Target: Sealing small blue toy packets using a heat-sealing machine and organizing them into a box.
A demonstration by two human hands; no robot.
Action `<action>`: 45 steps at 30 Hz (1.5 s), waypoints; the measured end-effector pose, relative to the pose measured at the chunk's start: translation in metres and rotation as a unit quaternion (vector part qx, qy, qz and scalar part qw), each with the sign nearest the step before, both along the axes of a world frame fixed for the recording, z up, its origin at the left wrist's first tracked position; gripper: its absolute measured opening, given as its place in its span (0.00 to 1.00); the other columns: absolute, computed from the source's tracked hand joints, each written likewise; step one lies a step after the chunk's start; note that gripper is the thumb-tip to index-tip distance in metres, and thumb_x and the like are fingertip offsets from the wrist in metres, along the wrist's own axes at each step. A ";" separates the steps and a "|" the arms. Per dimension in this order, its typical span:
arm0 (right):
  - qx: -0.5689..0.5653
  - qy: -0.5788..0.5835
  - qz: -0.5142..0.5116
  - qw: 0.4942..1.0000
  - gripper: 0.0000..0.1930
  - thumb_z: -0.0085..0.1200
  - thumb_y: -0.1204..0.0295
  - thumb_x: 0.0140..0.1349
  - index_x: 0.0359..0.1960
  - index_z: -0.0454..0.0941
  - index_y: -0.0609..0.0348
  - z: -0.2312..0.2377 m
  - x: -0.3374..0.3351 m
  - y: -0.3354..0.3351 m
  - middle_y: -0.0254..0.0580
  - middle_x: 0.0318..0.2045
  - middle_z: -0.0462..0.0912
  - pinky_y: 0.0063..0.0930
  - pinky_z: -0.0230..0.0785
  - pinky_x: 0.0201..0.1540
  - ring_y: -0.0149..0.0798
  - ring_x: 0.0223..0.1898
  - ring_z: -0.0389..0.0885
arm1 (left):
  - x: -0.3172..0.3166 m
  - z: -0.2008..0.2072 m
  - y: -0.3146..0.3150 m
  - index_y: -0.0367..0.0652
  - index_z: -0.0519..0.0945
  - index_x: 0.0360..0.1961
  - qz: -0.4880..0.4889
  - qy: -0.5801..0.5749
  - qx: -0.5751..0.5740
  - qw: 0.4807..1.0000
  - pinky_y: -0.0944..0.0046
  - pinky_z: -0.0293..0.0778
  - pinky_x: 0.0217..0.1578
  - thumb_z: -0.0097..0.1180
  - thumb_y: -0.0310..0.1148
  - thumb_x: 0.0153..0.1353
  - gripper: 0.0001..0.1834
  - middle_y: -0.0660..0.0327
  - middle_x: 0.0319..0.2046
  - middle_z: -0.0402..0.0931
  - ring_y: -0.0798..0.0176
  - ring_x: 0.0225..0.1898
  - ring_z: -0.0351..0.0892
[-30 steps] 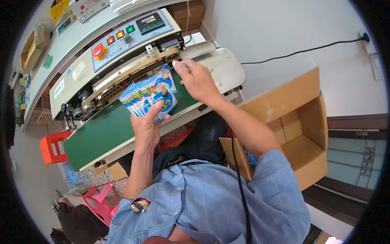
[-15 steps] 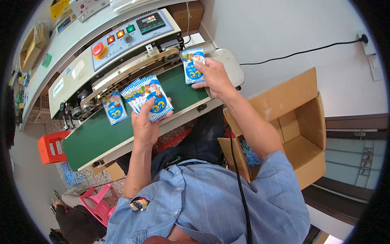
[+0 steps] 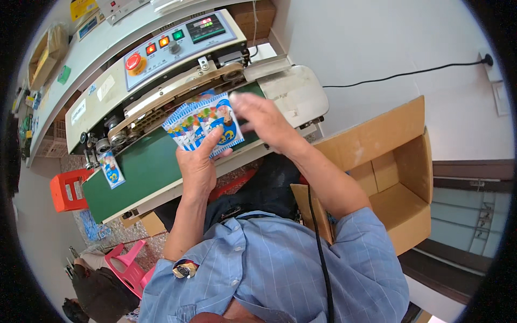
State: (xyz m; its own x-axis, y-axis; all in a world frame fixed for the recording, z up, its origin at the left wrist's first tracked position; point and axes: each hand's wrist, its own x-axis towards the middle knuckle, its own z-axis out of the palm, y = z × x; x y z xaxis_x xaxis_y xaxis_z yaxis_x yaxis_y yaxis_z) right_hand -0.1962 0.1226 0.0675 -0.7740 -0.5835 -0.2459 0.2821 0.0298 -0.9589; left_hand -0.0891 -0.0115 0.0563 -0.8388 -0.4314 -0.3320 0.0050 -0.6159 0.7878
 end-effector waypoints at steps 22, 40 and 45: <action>0.120 -0.092 -0.034 0.988 0.35 0.48 0.46 0.70 0.58 0.69 0.73 -0.003 -0.037 -0.007 0.53 0.49 0.80 0.41 0.81 0.42 0.45 0.47 0.82 | 0.001 -0.001 -0.002 0.36 0.75 0.53 0.009 -0.011 0.021 1.000 0.64 0.87 0.28 0.65 0.29 0.60 0.21 0.57 0.44 0.82 0.63 0.39 0.85; 0.127 -0.090 0.001 0.988 0.17 0.57 0.64 0.67 0.52 0.78 0.61 -0.016 -0.065 0.009 0.39 0.41 0.85 0.31 0.84 0.33 0.32 0.40 0.85 | 0.002 -0.003 0.001 0.36 0.77 0.51 -0.038 -0.013 0.021 0.999 0.65 0.86 0.29 0.67 0.31 0.60 0.20 0.58 0.43 0.83 0.65 0.39 0.85; 0.111 -0.140 0.036 0.983 0.24 0.53 0.57 0.69 0.54 0.75 0.67 -0.011 -0.051 -0.010 0.47 0.47 0.83 0.43 0.81 0.44 0.38 0.46 0.84 | -0.002 -0.004 0.006 0.36 0.79 0.49 -0.004 -0.014 0.020 1.000 0.66 0.86 0.29 0.66 0.29 0.60 0.18 0.58 0.43 0.83 0.66 0.39 0.85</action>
State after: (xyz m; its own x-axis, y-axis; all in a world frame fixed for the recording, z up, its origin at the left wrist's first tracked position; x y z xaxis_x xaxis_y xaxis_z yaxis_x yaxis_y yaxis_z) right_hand -0.2475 0.1126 0.0562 -0.6171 -0.5414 -0.5710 0.5231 0.2598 -0.8117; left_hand -0.0914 -0.0058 0.0526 -0.8325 -0.4106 -0.3719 -0.0217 -0.6466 0.7625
